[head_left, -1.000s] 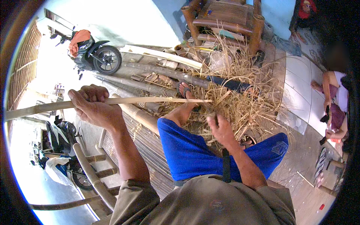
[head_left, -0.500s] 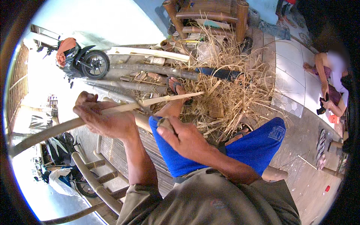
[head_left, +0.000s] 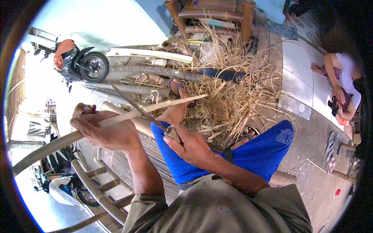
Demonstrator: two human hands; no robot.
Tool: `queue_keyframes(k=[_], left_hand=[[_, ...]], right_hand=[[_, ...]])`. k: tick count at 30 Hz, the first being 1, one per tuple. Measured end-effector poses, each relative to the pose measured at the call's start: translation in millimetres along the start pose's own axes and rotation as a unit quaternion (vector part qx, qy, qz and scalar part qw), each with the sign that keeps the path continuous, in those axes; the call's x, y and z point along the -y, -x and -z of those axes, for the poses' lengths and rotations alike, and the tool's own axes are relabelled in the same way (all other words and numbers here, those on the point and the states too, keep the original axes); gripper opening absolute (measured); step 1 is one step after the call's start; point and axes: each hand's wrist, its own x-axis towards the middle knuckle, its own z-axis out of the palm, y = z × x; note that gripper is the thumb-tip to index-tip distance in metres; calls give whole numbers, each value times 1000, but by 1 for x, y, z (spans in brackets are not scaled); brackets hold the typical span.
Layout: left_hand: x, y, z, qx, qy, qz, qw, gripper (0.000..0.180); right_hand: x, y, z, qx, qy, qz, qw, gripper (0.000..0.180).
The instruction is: The person splits bamboo strips using a knife and a wooden mallet, then places the strips into a bamboo frame. The person repeatedly strikes the knife to split the bamboo and arranges the resulting strips within the frame.
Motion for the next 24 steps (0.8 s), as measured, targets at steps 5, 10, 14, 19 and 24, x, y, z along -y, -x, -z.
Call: queue_keyframes(k=[5, 10, 14, 19, 24], left_hand=[[18, 5, 5, -36, 167, 86, 982, 66], [3, 0, 4, -4, 45, 21, 999, 43], [-12, -3, -5, -110, 299, 201, 926, 22], [-14, -8, -6, -59, 53, 37, 996, 26], [-20, -4, -3, -65, 310, 194, 929, 24]], right_hand=[[7, 2, 6, 27, 8, 36, 999, 41], [-9, 2, 10, 36, 24, -5, 999, 40], [-26, 1, 8, 42, 93, -88, 991, 39], [-19, -4, 14, 72, 59, -54, 994, 41], [-17, -14, 24, -3, 141, -96, 985, 39]])
